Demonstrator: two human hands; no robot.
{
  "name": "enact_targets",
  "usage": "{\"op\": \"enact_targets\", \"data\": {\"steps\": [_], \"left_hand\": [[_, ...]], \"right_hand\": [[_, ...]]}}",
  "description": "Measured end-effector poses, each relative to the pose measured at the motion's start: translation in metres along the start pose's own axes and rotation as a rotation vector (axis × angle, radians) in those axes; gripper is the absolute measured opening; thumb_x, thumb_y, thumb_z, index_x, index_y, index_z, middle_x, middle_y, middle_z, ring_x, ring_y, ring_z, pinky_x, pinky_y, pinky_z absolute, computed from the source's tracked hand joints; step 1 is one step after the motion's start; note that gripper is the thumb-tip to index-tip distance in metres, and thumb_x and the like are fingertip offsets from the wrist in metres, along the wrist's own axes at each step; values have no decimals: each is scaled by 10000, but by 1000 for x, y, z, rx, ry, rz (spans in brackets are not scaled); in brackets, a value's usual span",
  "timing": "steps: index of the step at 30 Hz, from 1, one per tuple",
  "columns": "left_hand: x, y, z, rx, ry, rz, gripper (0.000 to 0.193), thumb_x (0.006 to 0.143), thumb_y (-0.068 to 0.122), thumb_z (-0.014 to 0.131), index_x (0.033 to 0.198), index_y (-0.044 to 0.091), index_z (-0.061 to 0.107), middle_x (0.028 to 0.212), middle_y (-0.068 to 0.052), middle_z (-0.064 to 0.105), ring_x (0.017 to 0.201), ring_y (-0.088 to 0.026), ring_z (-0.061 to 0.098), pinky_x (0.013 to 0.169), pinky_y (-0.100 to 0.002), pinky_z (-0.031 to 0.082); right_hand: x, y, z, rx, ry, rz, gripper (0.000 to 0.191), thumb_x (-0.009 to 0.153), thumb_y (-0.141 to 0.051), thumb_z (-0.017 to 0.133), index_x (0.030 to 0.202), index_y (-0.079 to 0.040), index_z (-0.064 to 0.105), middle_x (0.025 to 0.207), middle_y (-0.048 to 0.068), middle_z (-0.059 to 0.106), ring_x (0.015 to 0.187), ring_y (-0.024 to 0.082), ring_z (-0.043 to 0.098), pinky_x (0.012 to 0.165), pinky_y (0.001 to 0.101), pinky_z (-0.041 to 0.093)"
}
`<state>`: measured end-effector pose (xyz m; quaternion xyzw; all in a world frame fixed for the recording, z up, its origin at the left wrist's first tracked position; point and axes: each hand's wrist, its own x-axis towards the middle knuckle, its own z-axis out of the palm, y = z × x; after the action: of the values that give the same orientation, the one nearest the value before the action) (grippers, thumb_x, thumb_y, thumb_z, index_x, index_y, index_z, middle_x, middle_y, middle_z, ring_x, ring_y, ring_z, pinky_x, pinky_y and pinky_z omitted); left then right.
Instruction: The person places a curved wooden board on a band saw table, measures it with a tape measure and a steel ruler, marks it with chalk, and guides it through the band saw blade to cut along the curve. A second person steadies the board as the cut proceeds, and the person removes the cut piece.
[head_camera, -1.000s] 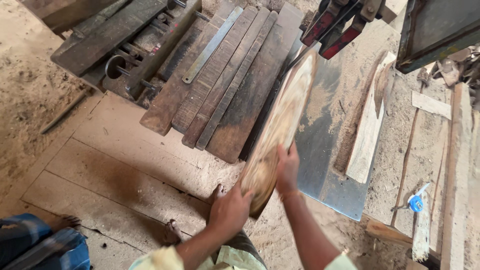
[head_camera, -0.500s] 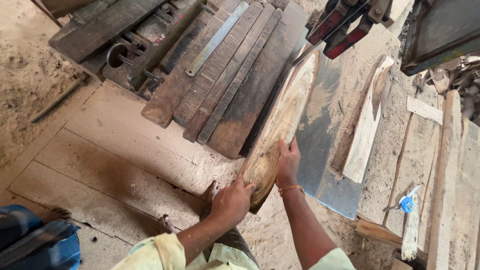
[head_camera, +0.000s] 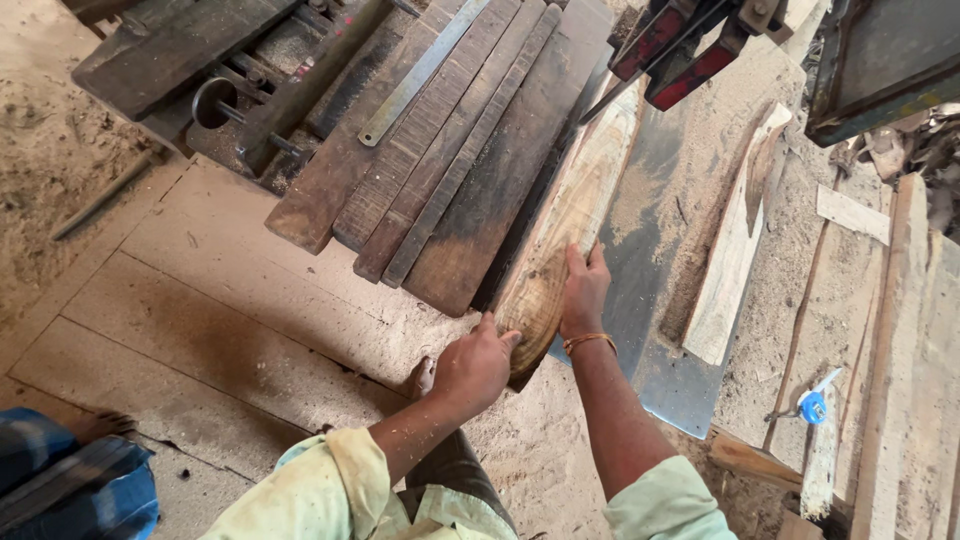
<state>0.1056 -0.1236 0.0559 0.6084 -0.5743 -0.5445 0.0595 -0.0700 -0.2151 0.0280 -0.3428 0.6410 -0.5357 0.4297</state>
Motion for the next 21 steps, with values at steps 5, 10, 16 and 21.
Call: {"op": "enact_targets", "data": {"steps": [5, 10, 16, 21], "left_hand": [[15, 9, -2, -30, 15, -12, 707, 1057, 501, 380, 1537, -17, 344, 682, -39, 636, 500, -162, 543, 454, -360, 431], [28, 21, -7, 25, 126, 69, 706, 1065, 510, 400, 1502, -45, 382, 877, -164, 720, 750, -298, 691, 668, -446, 533], [42, 46, -21, -4, 40, -26, 703, 1053, 503, 374, 1533, -11, 350, 979, -199, 738, 891, -347, 740, 790, -482, 572], [56, 61, -31, -2, 45, -28, 700, 1051, 513, 381, 1532, 4, 373, 989, -188, 753, 910, -328, 760, 824, -468, 579]], "right_hand": [[16, -6, 3, 67, -26, -18, 426, 1027, -139, 507, 1418, 29, 530, 1136, 92, 698, 897, 144, 682, 760, 297, 572], [37, -4, 0, 99, -56, -66, 403, 1035, -118, 515, 1397, 54, 552, 1153, 96, 696, 914, 144, 687, 780, 293, 577], [66, -4, -2, 128, -61, -47, 369, 1035, -117, 505, 1364, 41, 559, 1135, 97, 694, 921, 159, 683, 791, 302, 577], [87, -15, 0, 115, -64, -41, 354, 1026, -109, 509, 1343, 42, 555, 1116, 101, 691, 920, 165, 690, 779, 293, 579]]}}
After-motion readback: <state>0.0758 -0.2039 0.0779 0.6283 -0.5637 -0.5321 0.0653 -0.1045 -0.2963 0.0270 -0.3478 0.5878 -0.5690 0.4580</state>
